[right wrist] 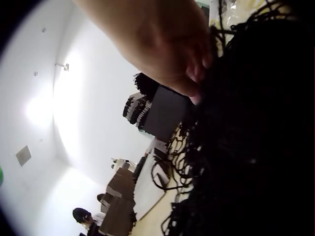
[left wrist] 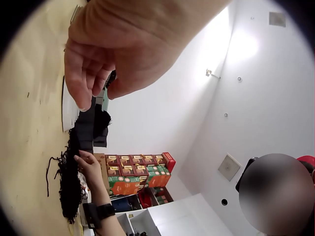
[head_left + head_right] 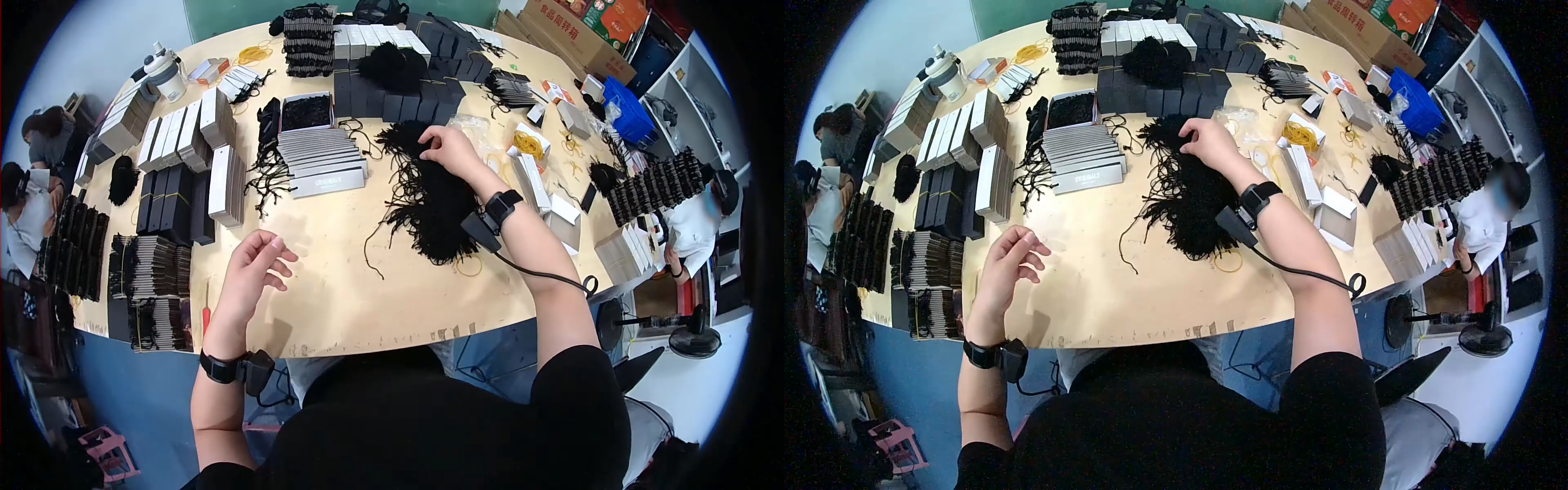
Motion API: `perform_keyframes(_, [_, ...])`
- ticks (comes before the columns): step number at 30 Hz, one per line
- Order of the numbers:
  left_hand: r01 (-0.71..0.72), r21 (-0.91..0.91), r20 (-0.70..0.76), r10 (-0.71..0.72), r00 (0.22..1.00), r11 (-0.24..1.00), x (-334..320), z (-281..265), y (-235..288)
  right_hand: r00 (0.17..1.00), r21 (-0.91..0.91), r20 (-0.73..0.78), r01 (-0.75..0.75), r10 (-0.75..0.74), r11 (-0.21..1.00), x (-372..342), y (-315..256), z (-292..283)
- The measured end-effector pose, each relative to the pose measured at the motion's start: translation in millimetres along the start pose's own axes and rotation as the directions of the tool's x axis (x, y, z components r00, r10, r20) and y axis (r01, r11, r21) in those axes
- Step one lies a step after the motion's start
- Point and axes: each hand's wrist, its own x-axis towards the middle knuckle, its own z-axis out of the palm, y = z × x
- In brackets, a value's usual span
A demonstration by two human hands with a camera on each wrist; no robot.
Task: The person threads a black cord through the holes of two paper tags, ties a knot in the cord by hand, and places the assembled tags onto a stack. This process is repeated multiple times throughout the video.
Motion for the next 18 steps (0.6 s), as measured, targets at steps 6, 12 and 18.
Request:
perform_keyframes(6, [-0.036,0.028,0.033,0.036,0.999,0.999,-3,2,-1,0.995,-0.038,-0.021,0.100,-0.101,0.994,-1,-7,2])
perform_keyframes(12, [-0.068,0.045,0.078,0.065,0.995,0.997,-6,2,2,0.976,0.085,-0.156,0.164,-0.149,0.983,-2,-41,-42])
perform_keyframes(18, [-0.165,0.040,0.172,0.156,0.973,0.985,-7,17,27,0.930,0.212,-0.298,0.285,-0.216,0.935,4,-90,-111])
